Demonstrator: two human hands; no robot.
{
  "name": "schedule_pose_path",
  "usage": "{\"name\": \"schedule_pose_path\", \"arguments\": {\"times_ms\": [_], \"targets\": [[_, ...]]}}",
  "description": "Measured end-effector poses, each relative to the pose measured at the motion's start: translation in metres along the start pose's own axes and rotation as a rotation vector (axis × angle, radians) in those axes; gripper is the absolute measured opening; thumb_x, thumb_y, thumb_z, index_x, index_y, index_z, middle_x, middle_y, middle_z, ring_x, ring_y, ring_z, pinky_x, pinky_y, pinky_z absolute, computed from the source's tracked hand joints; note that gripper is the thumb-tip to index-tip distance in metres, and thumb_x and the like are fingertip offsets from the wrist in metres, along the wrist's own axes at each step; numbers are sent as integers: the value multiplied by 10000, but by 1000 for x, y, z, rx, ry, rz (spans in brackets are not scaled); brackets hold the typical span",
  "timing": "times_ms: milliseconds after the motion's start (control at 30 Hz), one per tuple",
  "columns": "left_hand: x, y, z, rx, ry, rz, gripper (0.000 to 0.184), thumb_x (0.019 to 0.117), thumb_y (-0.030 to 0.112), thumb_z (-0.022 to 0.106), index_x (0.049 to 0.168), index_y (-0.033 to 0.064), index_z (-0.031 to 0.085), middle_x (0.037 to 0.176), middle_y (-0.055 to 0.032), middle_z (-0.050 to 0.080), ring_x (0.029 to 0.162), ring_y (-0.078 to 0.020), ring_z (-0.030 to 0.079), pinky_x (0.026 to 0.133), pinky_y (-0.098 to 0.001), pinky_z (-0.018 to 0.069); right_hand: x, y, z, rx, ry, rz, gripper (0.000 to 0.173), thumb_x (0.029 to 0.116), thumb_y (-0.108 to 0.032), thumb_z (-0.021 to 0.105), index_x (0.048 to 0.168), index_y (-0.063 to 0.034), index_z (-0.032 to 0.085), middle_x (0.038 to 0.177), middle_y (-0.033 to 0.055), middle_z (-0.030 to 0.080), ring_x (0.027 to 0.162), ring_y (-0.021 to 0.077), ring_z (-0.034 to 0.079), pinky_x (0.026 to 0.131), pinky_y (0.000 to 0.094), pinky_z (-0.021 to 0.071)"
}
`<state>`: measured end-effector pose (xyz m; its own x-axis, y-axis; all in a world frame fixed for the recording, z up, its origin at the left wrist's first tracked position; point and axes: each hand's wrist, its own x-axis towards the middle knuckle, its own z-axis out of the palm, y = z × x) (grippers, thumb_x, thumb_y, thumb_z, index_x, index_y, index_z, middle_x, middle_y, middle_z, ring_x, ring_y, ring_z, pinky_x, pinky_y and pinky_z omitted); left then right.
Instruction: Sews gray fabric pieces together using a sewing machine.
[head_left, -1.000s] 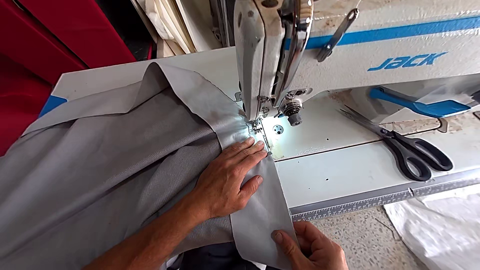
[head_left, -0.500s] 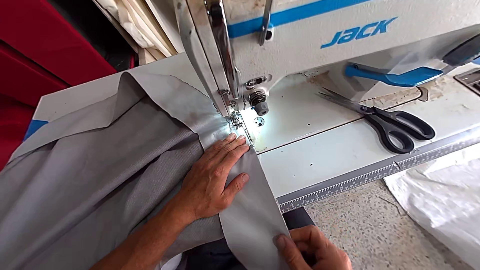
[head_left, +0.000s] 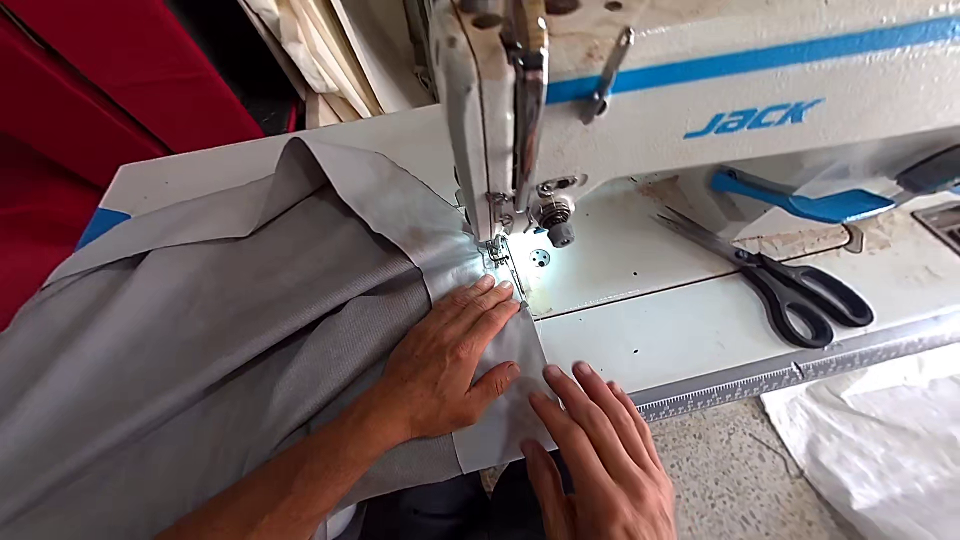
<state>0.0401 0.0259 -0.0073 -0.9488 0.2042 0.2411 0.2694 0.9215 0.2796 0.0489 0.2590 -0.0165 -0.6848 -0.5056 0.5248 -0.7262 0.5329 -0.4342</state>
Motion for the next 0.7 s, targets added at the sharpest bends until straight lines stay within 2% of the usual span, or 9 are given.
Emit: {"name": "schedule_pose_path", "arguments": {"times_ms": [100,233,300,400,467,567,700], "targets": [[0,-1,-1,-39,19,11,563,1043,474,410,1477,150,562,1580,8,482,1528,-160,331,1268,-386,266,15,19,16,-60,-63,-113,393,1048,-375,473,1284,-184,724,1362,12,683,1344,246,583,1144,500,438],[-3,-5,-3,-175,117,22,443,1056,356,431,1370,138,655,1483,13,584,1467,-141,431,1230,-361,350,23,28,16,-59,-90,-153,362,1053,-361,481,1207,-188,758,1306,-5,714,1285,222,625,1117,453,463],[-8,-6,-8,-213,223,6,416,1059,305,436,1319,94,682,1440,-34,616,1435,-181,478,1214,-404,381,26,27,17,-48,-71,-144,338,1046,-350,506,1151,-180,778,1260,1,734,1251,223,645,1087,435,487],[-24,-10,-18,-113,353,-52,400,1058,283,424,1261,63,690,1400,-85,632,1414,-232,498,1179,-424,417,30,22,21,-49,-49,-143,307,1024,-334,541,1079,-162,789,1182,13,756,1199,228,666,1041,405,518],[-31,-18,-20,-28,304,-58,435,1067,330,408,1301,78,673,1443,-81,602,1447,-241,458,1195,-425,386,32,20,24,-60,-31,-157,289,1011,-314,553,1045,-148,787,1137,24,763,1168,230,679,1019,394,530],[-32,-31,-21,20,162,-65,528,1071,415,357,1428,104,593,1560,-59,498,1521,-230,346,1250,-449,296,31,18,26,-56,-18,-170,270,998,-274,558,1041,-136,786,1123,30,765,1158,238,681,1007,389,535],[-29,-36,-22,40,98,-47,570,1073,451,330,1490,124,540,1607,-38,442,1548,-216,291,1261,-467,265,27,17,29,-26,-2,-147,265,994,-254,559,1055,-131,786,1149,36,761,1177,247,672,1020,391,528]]}}
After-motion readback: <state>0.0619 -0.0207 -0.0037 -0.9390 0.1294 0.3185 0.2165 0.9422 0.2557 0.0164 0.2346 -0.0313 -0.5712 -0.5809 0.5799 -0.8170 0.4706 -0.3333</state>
